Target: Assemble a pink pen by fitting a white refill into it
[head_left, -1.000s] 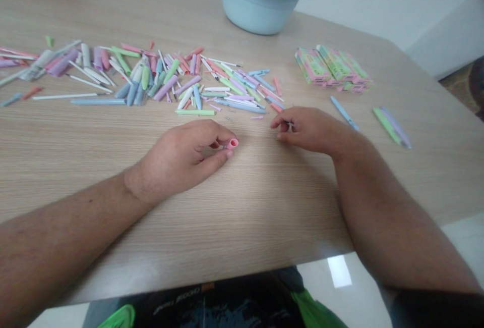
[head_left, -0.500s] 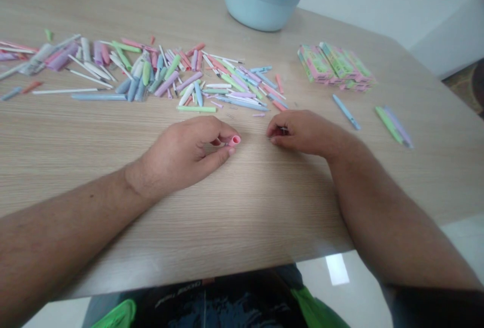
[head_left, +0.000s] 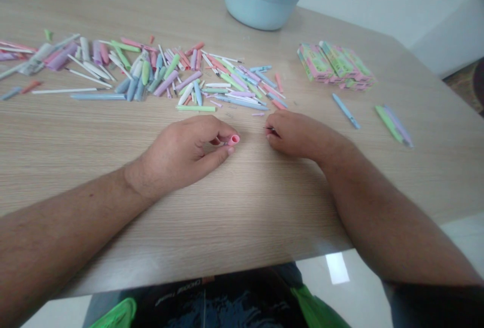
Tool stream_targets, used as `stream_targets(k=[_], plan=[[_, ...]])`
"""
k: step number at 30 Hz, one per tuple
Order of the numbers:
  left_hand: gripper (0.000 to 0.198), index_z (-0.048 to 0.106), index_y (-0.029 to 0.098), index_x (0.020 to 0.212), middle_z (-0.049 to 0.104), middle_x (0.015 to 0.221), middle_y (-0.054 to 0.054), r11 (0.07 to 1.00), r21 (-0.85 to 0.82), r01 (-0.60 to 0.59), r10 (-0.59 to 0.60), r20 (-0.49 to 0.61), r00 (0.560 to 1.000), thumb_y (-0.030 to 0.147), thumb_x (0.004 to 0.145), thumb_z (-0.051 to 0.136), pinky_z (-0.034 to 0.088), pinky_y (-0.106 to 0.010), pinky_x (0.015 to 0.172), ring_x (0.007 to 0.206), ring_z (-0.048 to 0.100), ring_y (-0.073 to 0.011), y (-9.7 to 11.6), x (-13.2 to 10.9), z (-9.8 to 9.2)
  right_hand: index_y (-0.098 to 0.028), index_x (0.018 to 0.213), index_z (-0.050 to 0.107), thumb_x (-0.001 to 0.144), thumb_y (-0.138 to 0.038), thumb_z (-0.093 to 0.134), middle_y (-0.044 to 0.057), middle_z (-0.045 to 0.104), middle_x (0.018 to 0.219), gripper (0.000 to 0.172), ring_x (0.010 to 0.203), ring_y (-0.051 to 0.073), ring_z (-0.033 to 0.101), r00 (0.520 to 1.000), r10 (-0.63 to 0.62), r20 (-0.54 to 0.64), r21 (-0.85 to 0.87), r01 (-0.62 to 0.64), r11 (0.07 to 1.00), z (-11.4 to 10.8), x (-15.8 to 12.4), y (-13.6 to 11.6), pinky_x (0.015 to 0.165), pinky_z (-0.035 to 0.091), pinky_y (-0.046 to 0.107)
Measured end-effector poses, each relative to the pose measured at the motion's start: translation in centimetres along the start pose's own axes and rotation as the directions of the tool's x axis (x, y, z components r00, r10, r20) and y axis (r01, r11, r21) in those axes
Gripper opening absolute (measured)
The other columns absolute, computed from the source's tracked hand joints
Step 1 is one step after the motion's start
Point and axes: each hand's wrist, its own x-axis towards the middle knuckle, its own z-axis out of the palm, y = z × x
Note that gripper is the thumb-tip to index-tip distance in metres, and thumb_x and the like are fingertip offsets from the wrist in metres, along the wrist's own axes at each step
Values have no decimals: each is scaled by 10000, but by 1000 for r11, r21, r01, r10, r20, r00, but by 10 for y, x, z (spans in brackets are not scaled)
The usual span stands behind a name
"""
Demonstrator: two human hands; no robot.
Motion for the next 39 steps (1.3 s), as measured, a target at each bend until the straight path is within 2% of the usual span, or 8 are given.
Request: stream_targets(k=[9,13,18,26,32,35,39], plan=[[171,763,231,1094,825,1018,-34,1000,10,-20,20,-4,1000,351,1062,645,591,-348,859,944,787,-220,-1,-1,1,-202,985,736,1006,-188,586,144,818,1084,152,966,283,722,999,12,-42,67,-9,998,-1,-4,12,824,475,368],[154,754,243,1097,821,1023,-43,1000,10,-10,10,-10,1000,337,1063,637,602,-382,860,945,781,-233,0,0,0,-210,986,739,988,-205,617,129,818,1088,122,1001,290,726,998,2,-62,57,2,998,-2,-5,16,854,481,373],[146,742,271,1092,820,1029,-40,1000,14,0,1,-5,1000,356,1062,628,616,-423,862,962,791,-250,1,0,-1,-216,959,767,979,-267,689,114,829,1028,96,963,288,734,999,29,-28,2,-29,1000,-3,-6,15,822,479,374],[142,740,281,1097,816,1021,-36,1000,-11,-3,3,4,1000,362,1063,629,605,-412,857,943,787,-244,-1,0,0,-173,1009,814,1029,-243,621,182,851,1088,206,972,313,759,996,84,-9,-95,-85,992,-3,-2,5,819,490,401],[171,752,240,1081,815,1006,-36,1000,11,-7,7,5,1000,353,1050,627,583,-366,844,931,785,-229,-1,1,0,-154,1052,798,1056,-218,558,212,842,1139,249,977,324,763,996,91,-7,-29,-92,995,0,0,0,789,487,408],[172,755,239,1085,819,1016,-33,1000,9,-14,14,4,1000,361,1052,638,584,-359,857,936,788,-230,-2,0,-1,-156,1065,794,1067,-212,553,200,837,1144,248,1039,319,758,996,63,-62,1,-63,998,4,2,2,864,512,398],[183,753,238,1087,822,1006,-34,1000,11,-12,12,9,1000,369,1059,628,586,-348,849,933,788,-226,-2,0,0,-153,1083,798,1088,-211,543,190,826,1170,262,1173,320,729,986,27,-162,27,-23,999,14,7,4,1065,512,406]])
